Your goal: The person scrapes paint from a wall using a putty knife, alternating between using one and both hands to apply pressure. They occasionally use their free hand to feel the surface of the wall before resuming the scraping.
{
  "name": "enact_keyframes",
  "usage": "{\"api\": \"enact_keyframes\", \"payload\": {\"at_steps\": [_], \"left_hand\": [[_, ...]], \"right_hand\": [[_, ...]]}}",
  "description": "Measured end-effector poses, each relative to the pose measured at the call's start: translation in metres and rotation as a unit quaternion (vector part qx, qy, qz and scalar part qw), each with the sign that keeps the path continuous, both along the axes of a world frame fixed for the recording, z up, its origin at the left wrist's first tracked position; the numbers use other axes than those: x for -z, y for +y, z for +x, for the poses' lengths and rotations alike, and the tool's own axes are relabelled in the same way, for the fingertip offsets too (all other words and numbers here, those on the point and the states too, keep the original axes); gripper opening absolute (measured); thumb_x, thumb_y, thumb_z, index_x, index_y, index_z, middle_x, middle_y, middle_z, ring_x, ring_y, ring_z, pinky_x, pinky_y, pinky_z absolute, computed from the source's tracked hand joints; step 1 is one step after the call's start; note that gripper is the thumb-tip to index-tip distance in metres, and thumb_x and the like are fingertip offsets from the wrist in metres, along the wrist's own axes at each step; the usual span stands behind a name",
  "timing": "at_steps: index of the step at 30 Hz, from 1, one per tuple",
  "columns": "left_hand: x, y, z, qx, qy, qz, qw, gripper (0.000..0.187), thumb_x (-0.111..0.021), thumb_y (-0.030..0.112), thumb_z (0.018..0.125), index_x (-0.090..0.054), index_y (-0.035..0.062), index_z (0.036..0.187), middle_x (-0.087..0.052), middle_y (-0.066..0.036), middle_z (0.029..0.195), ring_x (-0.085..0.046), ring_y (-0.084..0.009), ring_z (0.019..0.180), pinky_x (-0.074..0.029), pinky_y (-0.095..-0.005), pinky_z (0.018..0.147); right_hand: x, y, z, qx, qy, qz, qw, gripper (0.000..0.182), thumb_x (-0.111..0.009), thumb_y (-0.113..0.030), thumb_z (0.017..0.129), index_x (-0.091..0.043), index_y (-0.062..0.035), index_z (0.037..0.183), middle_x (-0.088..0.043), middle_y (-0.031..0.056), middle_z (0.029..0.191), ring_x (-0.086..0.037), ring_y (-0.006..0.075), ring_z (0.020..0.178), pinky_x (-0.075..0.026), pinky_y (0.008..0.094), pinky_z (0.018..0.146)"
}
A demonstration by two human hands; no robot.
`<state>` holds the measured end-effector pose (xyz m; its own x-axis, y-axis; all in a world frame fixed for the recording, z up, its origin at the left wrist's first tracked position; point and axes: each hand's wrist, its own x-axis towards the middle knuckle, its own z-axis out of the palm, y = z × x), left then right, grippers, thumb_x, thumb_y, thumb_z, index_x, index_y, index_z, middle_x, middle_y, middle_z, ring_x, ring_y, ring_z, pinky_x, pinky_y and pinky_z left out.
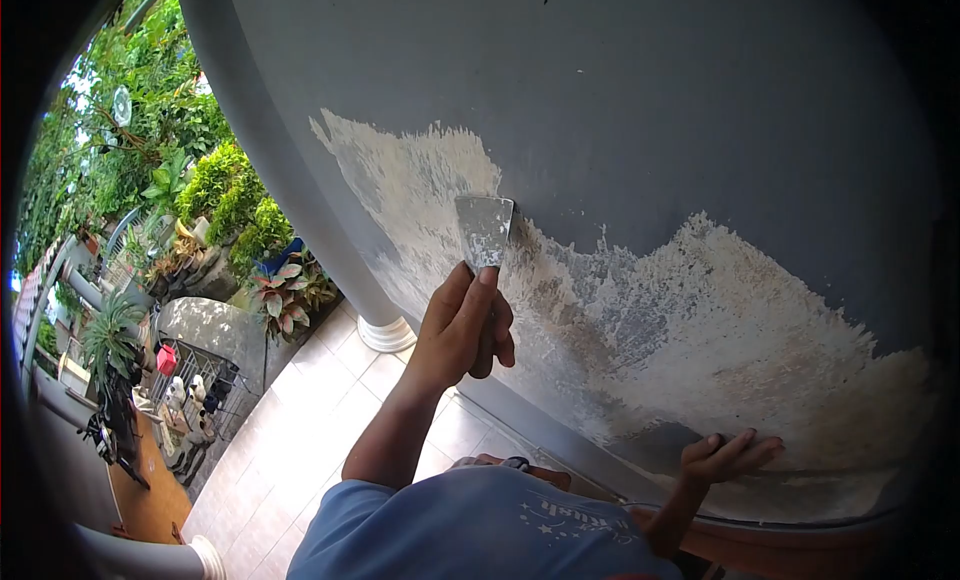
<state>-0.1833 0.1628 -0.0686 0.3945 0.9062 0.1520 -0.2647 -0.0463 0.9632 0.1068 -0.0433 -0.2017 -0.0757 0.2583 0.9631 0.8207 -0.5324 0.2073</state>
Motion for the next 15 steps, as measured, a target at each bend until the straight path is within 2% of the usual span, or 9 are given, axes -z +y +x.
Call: {"api": "enact_keyframes", "payload": {"at_steps": [3,4,7,12,15], "left_hand": [[-0.006,0.002,-0.011,0.035,-0.022,-0.069,0.997,0.032,-0.045,0.034,0.100,-0.052,0.0052,0.088,-0.044,0.000,0.057,-0.039,-0.0066,0.035,-0.023,-0.0211,0.029],[-0.005,0.002,-0.013,0.036,-0.044,-0.109,0.992,0.035,-0.048,0.035,0.099,-0.056,0.0066,0.080,-0.038,0.003,0.052,-0.032,-0.0044,0.034,-0.018,-0.0214,0.029],[0.006,0.007,-0.019,0.098,-0.058,-0.157,0.981,0.039,-0.050,0.037,0.098,-0.056,0.0067,0.074,-0.034,0.004,0.051,-0.031,-0.0040,0.034,-0.017,-0.0213,0.030],[-0.011,0.009,-0.017,-0.006,-0.013,-0.084,0.996,0.042,-0.050,0.040,0.097,-0.056,0.0057,0.074,-0.029,0.006,0.050,-0.028,-0.0031,0.034,-0.016,-0.0220,0.030],[-0.025,0.018,-0.015,0.034,-0.045,-0.096,0.994,0.042,-0.050,0.039,0.097,-0.056,0.0054,0.074,-0.029,0.006,0.049,-0.028,-0.0032,0.034,-0.016,-0.0218,0.030]], "right_hand": [[-0.002,0.000,-0.001,-0.002,-0.009,-0.002,1.000,0.049,-0.031,-0.027,0.100,-0.034,0.0020,0.140,-0.020,0.0316,0.147,-0.019,0.0468,0.138,-0.017,0.0586,0.110],[-0.003,0.000,-0.001,-0.001,-0.008,0.000,1.000,0.049,-0.031,-0.026,0.100,-0.034,0.0022,0.140,-0.020,0.0316,0.147,-0.019,0.0467,0.138,-0.017,0.0586,0.110],[-0.004,0.001,-0.002,-0.003,-0.006,0.001,1.000,0.049,-0.032,-0.026,0.100,-0.034,0.0029,0.139,-0.020,0.0315,0.147,-0.019,0.0466,0.138,-0.017,0.0586,0.110],[-0.007,0.002,-0.003,0.002,-0.017,-0.006,1.000,0.049,-0.032,-0.026,0.100,-0.033,0.0034,0.139,-0.020,0.0315,0.147,-0.019,0.0466,0.138,-0.017,0.0576,0.111],[-0.007,0.003,-0.004,0.000,-0.014,-0.003,1.000,0.049,-0.031,-0.025,0.100,-0.033,0.0031,0.140,-0.020,0.0313,0.148,-0.018,0.0460,0.138,-0.016,0.0570,0.111]]}}
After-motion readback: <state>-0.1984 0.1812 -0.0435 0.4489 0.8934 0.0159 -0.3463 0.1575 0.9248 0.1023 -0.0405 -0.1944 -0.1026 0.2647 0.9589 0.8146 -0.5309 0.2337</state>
